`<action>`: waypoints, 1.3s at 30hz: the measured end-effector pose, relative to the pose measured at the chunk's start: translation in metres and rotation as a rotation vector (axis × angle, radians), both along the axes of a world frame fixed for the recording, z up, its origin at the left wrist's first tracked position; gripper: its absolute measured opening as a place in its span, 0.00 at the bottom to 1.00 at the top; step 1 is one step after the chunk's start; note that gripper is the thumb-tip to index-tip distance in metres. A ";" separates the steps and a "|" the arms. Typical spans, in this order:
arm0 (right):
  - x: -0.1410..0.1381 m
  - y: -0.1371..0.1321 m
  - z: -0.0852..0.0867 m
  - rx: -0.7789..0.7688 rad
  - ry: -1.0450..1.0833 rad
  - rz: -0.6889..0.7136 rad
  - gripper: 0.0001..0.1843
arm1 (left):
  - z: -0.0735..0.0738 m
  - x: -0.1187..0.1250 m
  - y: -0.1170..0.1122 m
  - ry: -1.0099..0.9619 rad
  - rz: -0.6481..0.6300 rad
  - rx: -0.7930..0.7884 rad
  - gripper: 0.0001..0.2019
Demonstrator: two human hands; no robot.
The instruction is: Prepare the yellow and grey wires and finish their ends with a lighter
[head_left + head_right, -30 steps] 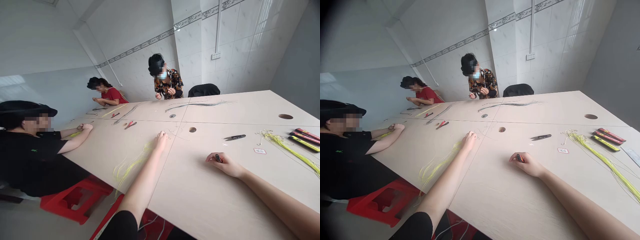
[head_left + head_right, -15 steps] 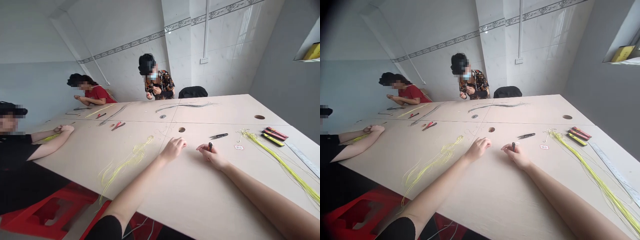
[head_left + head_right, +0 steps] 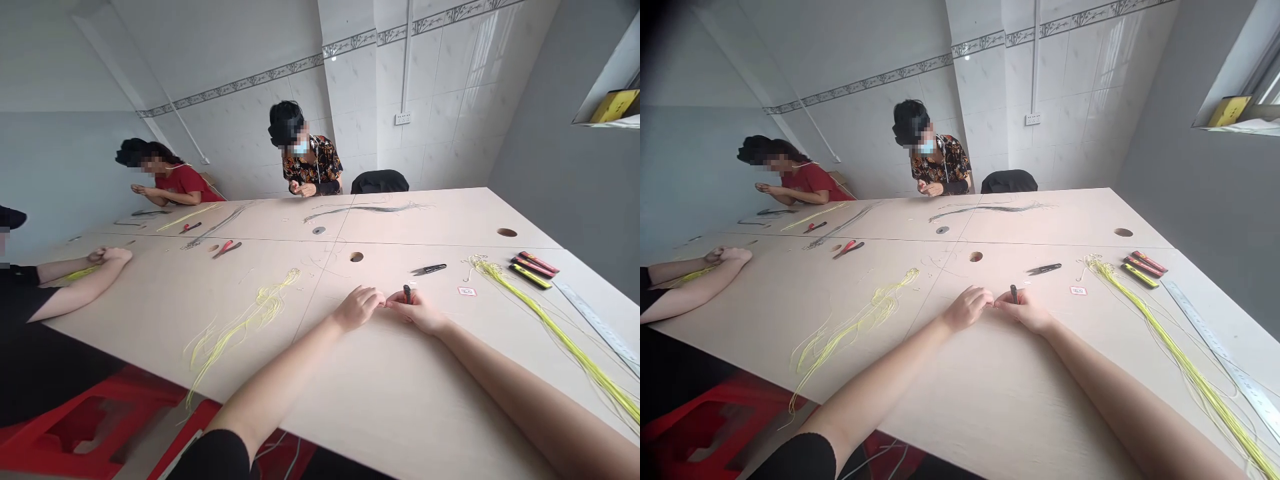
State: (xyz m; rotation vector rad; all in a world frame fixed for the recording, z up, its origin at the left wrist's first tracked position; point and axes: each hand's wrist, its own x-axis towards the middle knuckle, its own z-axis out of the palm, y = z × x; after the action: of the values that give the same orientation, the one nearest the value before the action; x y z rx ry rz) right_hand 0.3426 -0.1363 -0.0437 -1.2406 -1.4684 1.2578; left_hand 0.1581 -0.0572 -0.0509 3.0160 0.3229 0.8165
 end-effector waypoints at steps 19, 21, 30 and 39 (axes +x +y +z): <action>-0.006 -0.001 0.006 0.104 -0.086 -0.054 0.19 | 0.002 0.007 -0.011 -0.149 0.041 -0.553 0.06; -0.007 -0.001 0.005 0.105 -0.067 -0.087 0.19 | 0.006 0.010 -0.018 -0.232 0.107 -0.767 0.09; -0.005 0.001 -0.002 0.130 -0.020 -0.267 0.18 | 0.014 0.022 -0.034 -0.359 0.247 -1.174 0.11; -0.005 0.003 -0.006 0.125 0.015 -0.257 0.16 | 0.011 0.024 -0.034 -0.324 0.272 -1.144 0.11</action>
State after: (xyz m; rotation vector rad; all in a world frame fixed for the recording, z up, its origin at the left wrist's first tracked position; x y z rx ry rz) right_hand 0.3379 -0.1336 -0.0498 -1.2866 -1.3085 0.9873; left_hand 0.1817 -0.0909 -0.0401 1.7766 0.8387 0.7358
